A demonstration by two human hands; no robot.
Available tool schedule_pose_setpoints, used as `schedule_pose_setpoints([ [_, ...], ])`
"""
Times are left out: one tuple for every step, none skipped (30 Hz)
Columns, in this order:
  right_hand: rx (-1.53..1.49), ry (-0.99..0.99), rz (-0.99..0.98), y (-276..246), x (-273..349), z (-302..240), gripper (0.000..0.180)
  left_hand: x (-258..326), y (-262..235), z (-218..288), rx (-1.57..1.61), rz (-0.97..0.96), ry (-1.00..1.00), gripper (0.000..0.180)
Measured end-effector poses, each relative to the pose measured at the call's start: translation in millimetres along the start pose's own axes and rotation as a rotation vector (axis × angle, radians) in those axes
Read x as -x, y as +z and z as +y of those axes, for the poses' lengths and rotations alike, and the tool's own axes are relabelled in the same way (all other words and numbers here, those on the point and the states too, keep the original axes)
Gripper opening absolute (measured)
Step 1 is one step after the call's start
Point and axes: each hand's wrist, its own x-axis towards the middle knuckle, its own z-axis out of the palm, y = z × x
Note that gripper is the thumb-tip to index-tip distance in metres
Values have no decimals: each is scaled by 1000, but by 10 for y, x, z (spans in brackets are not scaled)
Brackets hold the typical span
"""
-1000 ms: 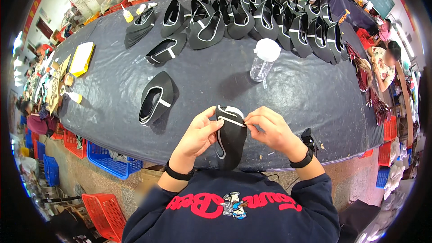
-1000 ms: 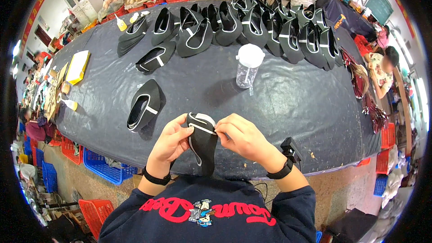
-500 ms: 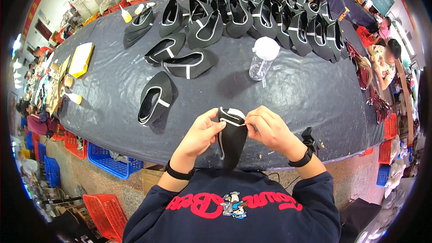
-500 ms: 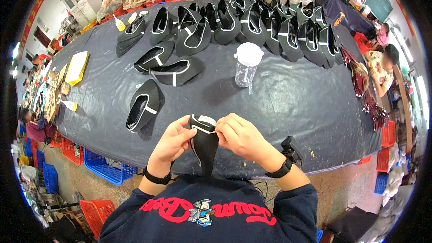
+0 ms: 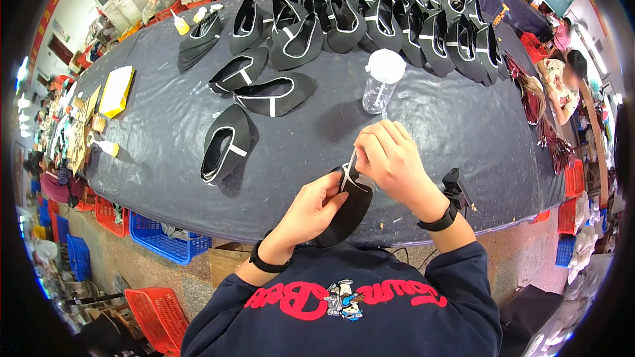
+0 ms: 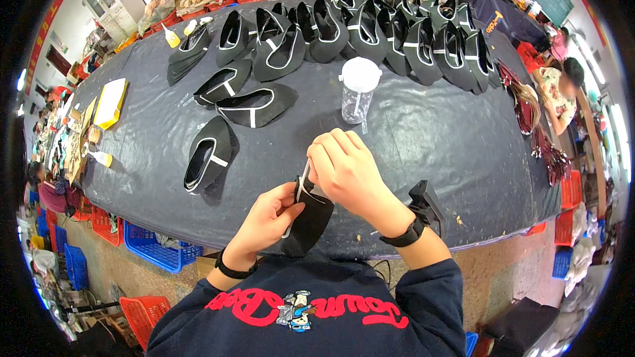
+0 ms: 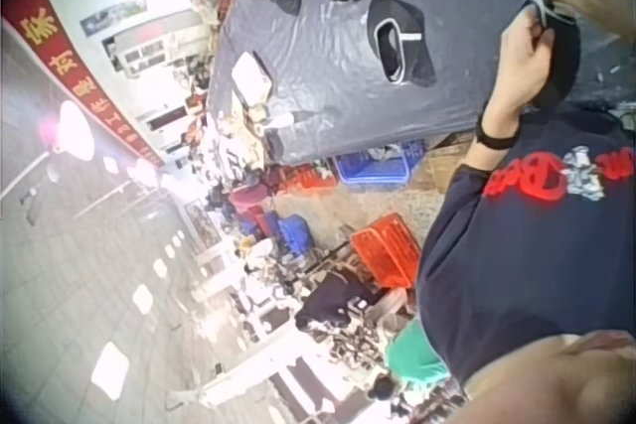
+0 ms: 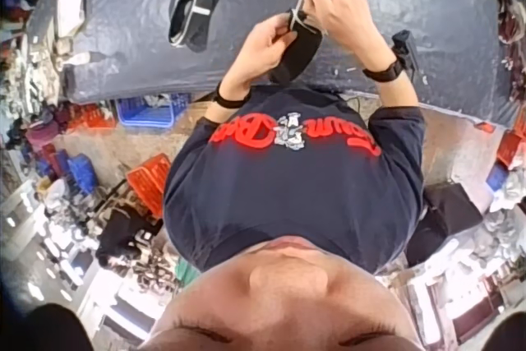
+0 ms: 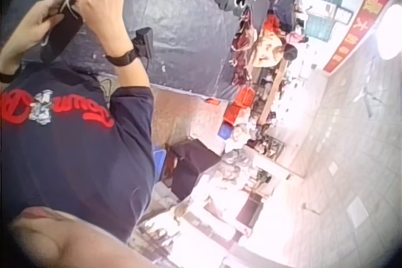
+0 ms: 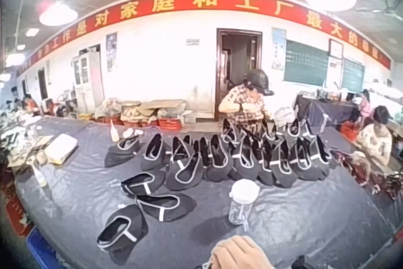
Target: Manually assemble and check shoe uppers in a manufacturing setting.
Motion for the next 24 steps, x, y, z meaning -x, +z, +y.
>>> schedule_pose_setpoints([
  [30, -6, -31, 23, 9, 15, 20, 15, 2, -16, 73, 4, -1, 10],
  [61, -11, -61, 41, 20, 23, 19, 24, 4, -23, 146, 7, -1, 11],
  [61, -12, -61, 68, 32, 22, 19, 27, 19, 4, 146, 8, -1, 11],
  [64, -17, -49, 94, 42, 19, 20, 25, 50, 58, 240, 40, 2, 7],
  [67, -22, -36, 112, 45, 11, 20, 26, 65, 85, 333, 72, 6, 5],
  [66, -22, -36, 115, 38, -7, 20, 27, 49, 53, 333, 73, 7, 5],
  [48, -12, -38, 118, 31, -28, 19, 21, 20, -11, 220, 125, 21, 8],
  [30, -2, -41, 119, 28, -48, 18, 18, 4, -48, 107, 176, 36, 13],
  [29, -4, -40, 135, 38, -61, 18, 0, 44, -46, 142, 261, 62, 20],
  [-29, 44, 23, 162, 62, -72, 18, 3, 43, -81, 141, 262, 63, 20],
  [-86, 92, 85, 173, 86, -93, 17, 7, 41, -143, 139, 326, 97, 19],
  [-89, 89, 84, 144, 108, -149, 17, 11, 30, -186, 139, 394, 129, 19],
  [-313, 284, 26, 66, 141, -230, 18, 2, 31, -188, 194, 438, 152, 18],
  [-536, 479, -34, 23, 182, -296, 19, -1, 18, -187, 196, 439, 152, 18],
  [-547, 507, -65, 17, 233, -333, 21, 5, 9, -177, 297, 428, 116, 17],
  [-548, 506, -66, 36, 275, -358, 21, 15, -5, -173, 398, 416, 79, 17],
  [-526, 489, -48, 72, 316, -376, 22, 23, -41, -240, 428, 384, 67, 16],
  [-500, 473, -30, 100, 347, -377, 24, 13, -27, -223, 429, 381, 66, 16],
  [-529, 512, -64, 109, 376, -359, 24, 0, -5, -191, 448, 384, 57, 15],
  [-527, 514, -64, 140, 415, -320, 24, -8, 7, -174, 467, 387, 48, 15],
  [-514, 478, -62, 179, 448, -276, 24, -16, 4, -191, 466, 385, 48, 15],
  [-500, 442, -60, 195, 458, -255, 24, -29, -1, -225, 451, 399, 75, 14],
  [-499, 443, -58, 186, 453, -262, 24, -35, -4, -242, 436, 413, 102, 15],
  [-536, 490, -59, 178, 432, -272, 23, -35, -6, -244, 435, 412, 101, 15],
])
